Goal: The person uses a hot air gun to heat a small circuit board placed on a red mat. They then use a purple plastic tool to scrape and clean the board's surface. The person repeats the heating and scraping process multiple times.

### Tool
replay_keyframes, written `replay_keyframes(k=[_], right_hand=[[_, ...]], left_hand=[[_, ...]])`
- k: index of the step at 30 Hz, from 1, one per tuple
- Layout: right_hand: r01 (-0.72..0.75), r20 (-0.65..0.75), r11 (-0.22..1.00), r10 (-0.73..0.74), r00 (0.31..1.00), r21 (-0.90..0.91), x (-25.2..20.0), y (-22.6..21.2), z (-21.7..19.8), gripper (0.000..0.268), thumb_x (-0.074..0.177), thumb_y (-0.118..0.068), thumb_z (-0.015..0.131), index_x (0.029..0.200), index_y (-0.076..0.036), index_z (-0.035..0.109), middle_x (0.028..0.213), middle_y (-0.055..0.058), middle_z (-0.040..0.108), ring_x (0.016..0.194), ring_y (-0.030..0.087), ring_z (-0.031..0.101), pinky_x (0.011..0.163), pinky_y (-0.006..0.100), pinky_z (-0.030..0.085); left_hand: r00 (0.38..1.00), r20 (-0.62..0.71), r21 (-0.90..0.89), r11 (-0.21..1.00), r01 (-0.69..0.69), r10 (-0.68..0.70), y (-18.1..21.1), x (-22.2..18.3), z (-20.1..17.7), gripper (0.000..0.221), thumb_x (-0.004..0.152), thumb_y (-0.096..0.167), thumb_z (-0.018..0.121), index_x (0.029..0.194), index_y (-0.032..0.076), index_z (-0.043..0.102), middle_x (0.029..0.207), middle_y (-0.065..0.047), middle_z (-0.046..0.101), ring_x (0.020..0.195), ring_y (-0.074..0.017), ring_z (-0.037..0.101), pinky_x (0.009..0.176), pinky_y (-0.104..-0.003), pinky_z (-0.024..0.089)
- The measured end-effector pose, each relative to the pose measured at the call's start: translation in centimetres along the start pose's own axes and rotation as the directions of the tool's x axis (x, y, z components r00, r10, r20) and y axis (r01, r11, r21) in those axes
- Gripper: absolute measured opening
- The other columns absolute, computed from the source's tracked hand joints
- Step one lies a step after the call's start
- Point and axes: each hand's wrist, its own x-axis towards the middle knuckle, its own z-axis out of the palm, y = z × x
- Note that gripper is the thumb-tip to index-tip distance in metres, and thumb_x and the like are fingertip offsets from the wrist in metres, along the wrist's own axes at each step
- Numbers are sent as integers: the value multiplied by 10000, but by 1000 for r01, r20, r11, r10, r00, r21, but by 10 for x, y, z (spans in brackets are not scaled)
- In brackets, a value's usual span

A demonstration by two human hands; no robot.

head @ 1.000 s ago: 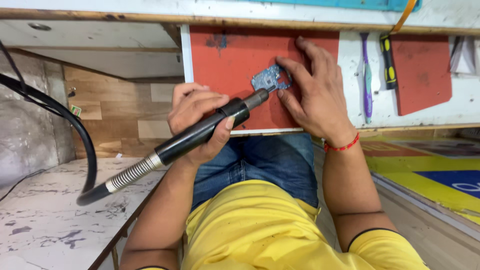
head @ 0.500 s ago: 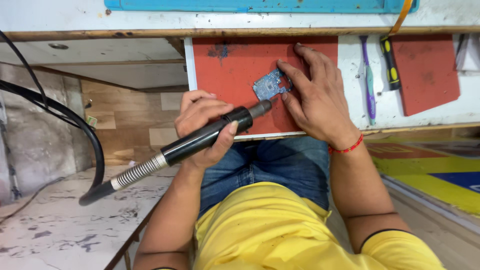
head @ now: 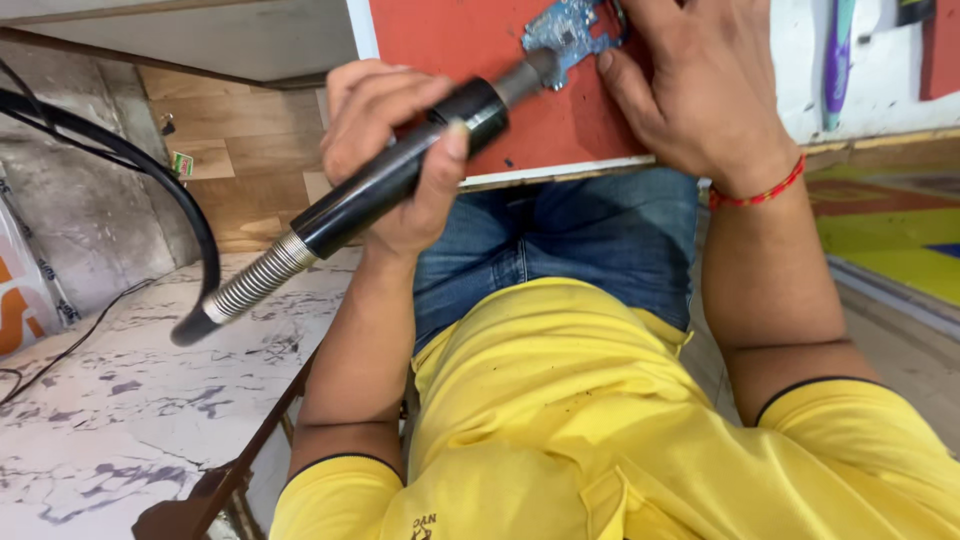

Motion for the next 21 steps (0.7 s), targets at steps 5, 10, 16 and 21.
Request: replay_keyframes(k=[5, 10, 16, 21], right_hand=[[78, -72, 996, -81, 994, -44, -3, 3, 3, 505, 956, -154, 745, 1437, -81, 607, 1345, 220, 505, 1268, 428, 464, 1062, 551, 381], [87, -78, 996, -88, 993, -18, 2, 3, 2, 549, 932, -171, 786, 1435, -77, 587, 1527, 192, 439, 1457, 410, 419, 1195, 522, 360], [49, -57, 999, -50, 997, -15, 4, -3, 1, 585, 905, -160, 772, 1461, -95, 605, 1556, 199, 442, 1424, 406, 416, 1193, 517, 344], [54, -62, 999, -54, 997, -10, 3, -3, 0, 580, 906, -157, 772, 1459, -97, 607, 1556, 201, 451, 1421, 411, 417, 1181, 521, 342]], left_hand=[[1000, 0, -46, 999, 24, -24, 3, 1, -1, 299, 940, 256, 748, 1102, 7, 715, 1024, -124, 712, 1007, -283, 631, 964, -360, 520], [984, -114, -36, 991, 130, -133, 6, 0, 0, 292, 988, 255, 736, 1143, 10, 705, 1062, -119, 704, 1033, -284, 639, 990, -365, 522], [991, -116, 9, 998, 67, -65, 1, -2, 3, 271, 965, 260, 739, 1090, 23, 707, 1065, -112, 721, 1000, -272, 640, 976, -378, 518], [1000, -21, -31, 999, -4, 4, 0, -2, 3, 293, 919, 281, 757, 1056, 24, 716, 1005, -108, 717, 1008, -282, 655, 918, -381, 531]])
